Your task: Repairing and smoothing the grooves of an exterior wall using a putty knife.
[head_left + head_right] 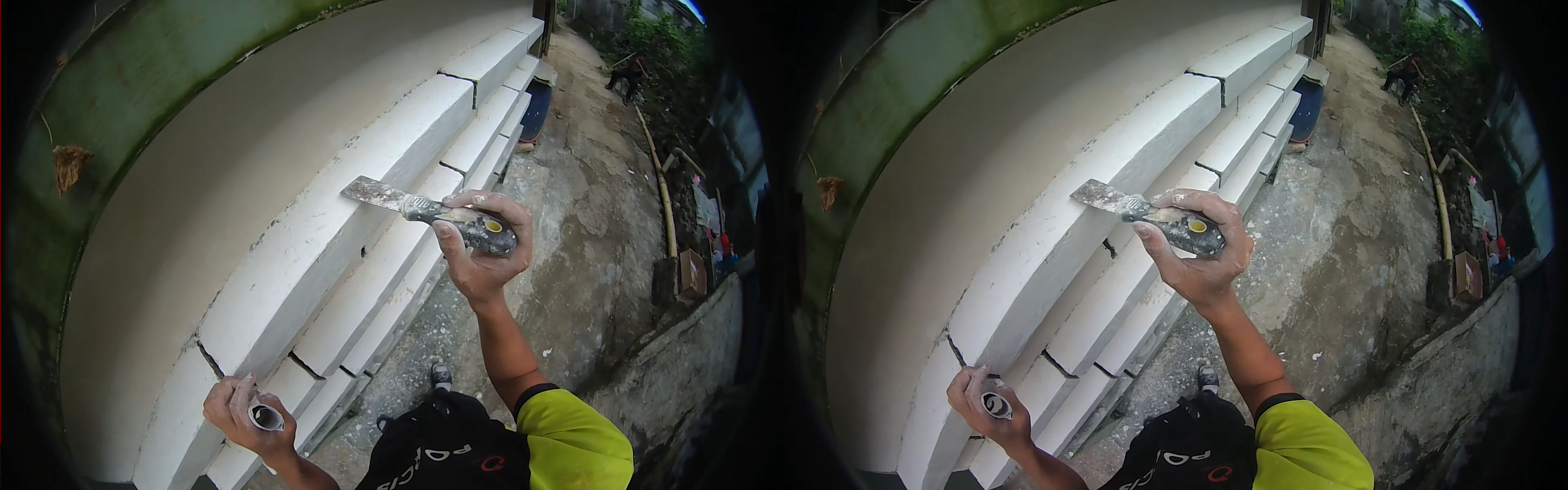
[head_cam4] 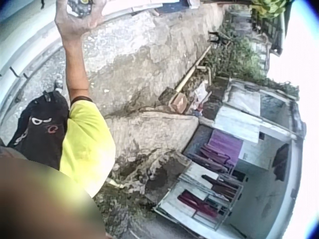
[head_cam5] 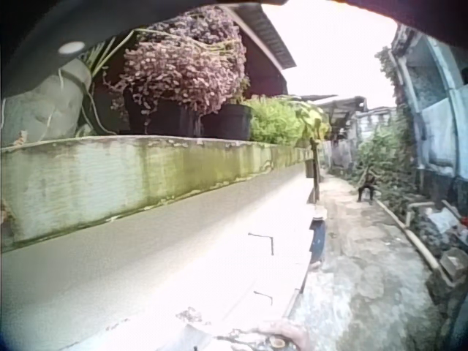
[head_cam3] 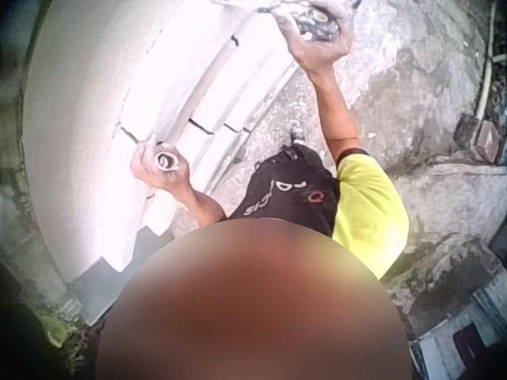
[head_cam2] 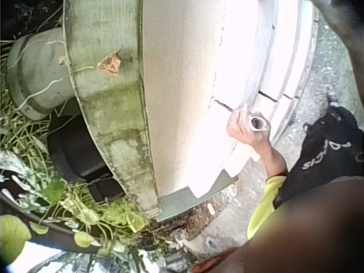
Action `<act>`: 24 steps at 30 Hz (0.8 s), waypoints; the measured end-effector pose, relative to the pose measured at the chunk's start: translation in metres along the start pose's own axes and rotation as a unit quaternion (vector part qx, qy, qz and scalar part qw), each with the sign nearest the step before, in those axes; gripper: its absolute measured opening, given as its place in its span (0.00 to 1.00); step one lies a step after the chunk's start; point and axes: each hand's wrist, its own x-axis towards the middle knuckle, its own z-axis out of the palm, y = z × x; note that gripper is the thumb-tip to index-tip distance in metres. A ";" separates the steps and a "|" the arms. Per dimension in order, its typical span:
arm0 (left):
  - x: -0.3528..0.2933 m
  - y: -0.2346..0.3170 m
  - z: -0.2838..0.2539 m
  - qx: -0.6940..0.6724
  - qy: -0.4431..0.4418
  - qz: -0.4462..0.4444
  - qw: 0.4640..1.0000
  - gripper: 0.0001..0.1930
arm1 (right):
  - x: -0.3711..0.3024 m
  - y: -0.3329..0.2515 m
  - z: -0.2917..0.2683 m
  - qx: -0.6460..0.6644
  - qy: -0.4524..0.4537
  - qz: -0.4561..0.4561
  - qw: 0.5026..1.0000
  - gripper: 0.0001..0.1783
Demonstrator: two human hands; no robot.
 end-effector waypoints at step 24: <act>0.020 0.022 0.030 0.168 -0.041 -0.032 0.984 0.30 | 0.033 0.078 0.007 -0.037 -0.070 0.012 0.997 0.11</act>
